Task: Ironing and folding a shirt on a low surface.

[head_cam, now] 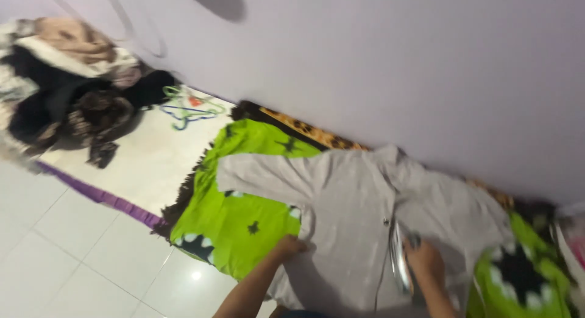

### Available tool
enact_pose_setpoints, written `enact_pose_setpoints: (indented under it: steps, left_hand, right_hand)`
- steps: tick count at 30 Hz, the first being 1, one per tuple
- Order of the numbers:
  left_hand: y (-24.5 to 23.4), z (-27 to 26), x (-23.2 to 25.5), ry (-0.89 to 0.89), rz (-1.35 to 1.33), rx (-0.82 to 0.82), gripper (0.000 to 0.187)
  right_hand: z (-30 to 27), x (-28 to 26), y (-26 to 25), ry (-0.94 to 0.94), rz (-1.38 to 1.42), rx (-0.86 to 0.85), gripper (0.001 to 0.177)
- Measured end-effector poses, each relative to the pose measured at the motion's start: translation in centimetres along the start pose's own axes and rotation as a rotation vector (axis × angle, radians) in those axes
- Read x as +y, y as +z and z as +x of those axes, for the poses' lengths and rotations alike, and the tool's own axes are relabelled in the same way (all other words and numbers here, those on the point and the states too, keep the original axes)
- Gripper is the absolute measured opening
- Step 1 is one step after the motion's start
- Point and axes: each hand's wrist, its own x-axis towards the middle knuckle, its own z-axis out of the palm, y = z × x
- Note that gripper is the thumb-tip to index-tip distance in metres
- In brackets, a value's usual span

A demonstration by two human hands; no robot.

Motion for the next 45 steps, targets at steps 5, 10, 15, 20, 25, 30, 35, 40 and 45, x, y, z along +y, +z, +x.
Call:
enact_pose_setpoints:
  steps: [5,10,15,20,25,30,35,40,45]
  left_hand:
    - [0.8,1.2,-2.1,0.268,0.357,-0.102,0.034]
    - [-0.6,1.8,-3.4,0.625,0.366,-0.106,0.024]
    - [-1.1,0.3,-3.0,0.956,0.364,-0.101,0.038]
    - [-2.3,-2.9,2.1,-0.055,-0.265,-0.221,0.045]
    - [-2.5,-3.6,2.7,-0.03,-0.2,-0.178,0.048]
    - [-2.8,-3.9,0.7,-0.257,-0.414,-0.218,0.047]
    - [-3.4,-4.5,-1.7,-0.12,-0.336,-0.221,0.044]
    - [-4.2,-7.2,-1.2,-0.076,-0.165,-0.112,0.043]
    - [-4.9,-9.4,-0.1,-0.115,-0.315,-0.126,0.049]
  right_hand:
    - [3.1,-2.4,-2.4,-0.023,0.088,0.11,0.062]
    - [-2.9,-2.6,-2.8,0.053,0.1,0.031,0.055]
    - [-7.5,2.3,-3.9,-0.059,0.022,0.11,0.053]
    - [-2.3,14.4,-6.2,0.158,0.178,0.028,0.052]
    - [-3.6,24.1,-11.0,0.286,0.395,0.144,0.042]
    - [-3.5,30.5,-4.0,0.12,1.216,0.678,0.029]
    - [-4.5,29.1,-0.3,0.133,1.533,0.68,0.022]
    - [-6.6,27.2,0.0,0.346,1.263,0.658,0.031]
    - [-8.5,29.4,11.4,0.115,1.107,0.7,0.065]
